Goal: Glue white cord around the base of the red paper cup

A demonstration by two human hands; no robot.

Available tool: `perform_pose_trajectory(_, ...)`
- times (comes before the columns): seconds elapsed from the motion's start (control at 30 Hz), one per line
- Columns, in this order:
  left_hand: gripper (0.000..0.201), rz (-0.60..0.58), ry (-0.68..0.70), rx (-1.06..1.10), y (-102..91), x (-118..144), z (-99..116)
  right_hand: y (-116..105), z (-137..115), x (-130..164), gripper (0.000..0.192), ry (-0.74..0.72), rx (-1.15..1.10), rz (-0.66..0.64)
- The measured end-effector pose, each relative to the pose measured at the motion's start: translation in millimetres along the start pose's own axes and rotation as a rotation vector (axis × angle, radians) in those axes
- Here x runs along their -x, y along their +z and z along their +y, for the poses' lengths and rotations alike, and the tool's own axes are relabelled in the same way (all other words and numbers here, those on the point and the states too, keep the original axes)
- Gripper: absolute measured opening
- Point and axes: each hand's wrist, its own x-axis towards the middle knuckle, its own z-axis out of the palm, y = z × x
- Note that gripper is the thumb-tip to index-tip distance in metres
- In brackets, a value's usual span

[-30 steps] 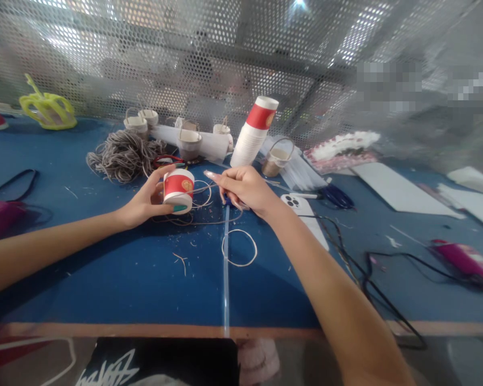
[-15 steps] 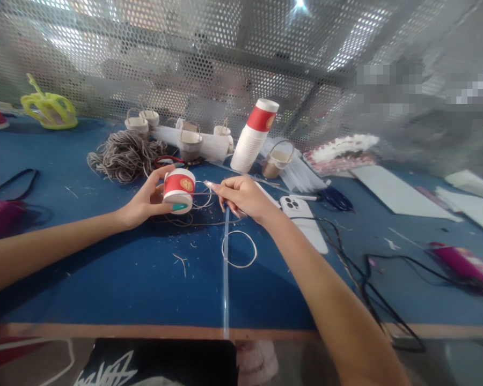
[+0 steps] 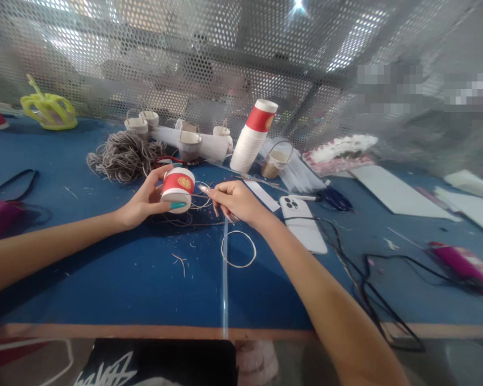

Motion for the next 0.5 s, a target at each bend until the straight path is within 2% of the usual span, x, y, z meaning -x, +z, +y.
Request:
perform_pose_trajectory(0.13,0.087,-0.007,-0.01,0.002,0.0,-0.1,0.6,4.0,-1.1,1.6,0.055,-0.03,0.1,0.072)
perform_pose_trajectory(0.27,0.089,-0.032,-0.012,0.013,-0.3,-0.2,0.4,3.1,-0.7,5.2,0.051,-0.094,0.439,0.237)
perform_pose_trajectory(0.37,0.09,-0.022,0.007,0.009,-1.3,0.1,-0.4,0.0,2.5,5.6,0.049,-0.235,0.605,0.34)
perform_pose_trajectory(0.43,0.089,-0.015,0.018,-0.014,-2.3,0.6,-0.9,0.1,5.9,4.8,0.05,-0.373,0.55,0.31)
perform_pose_trajectory(0.5,0.088,-0.024,0.033,-0.04,-3.1,1.2,-1.0,4.1,9.7,4.0,0.054,-0.463,0.387,0.192)
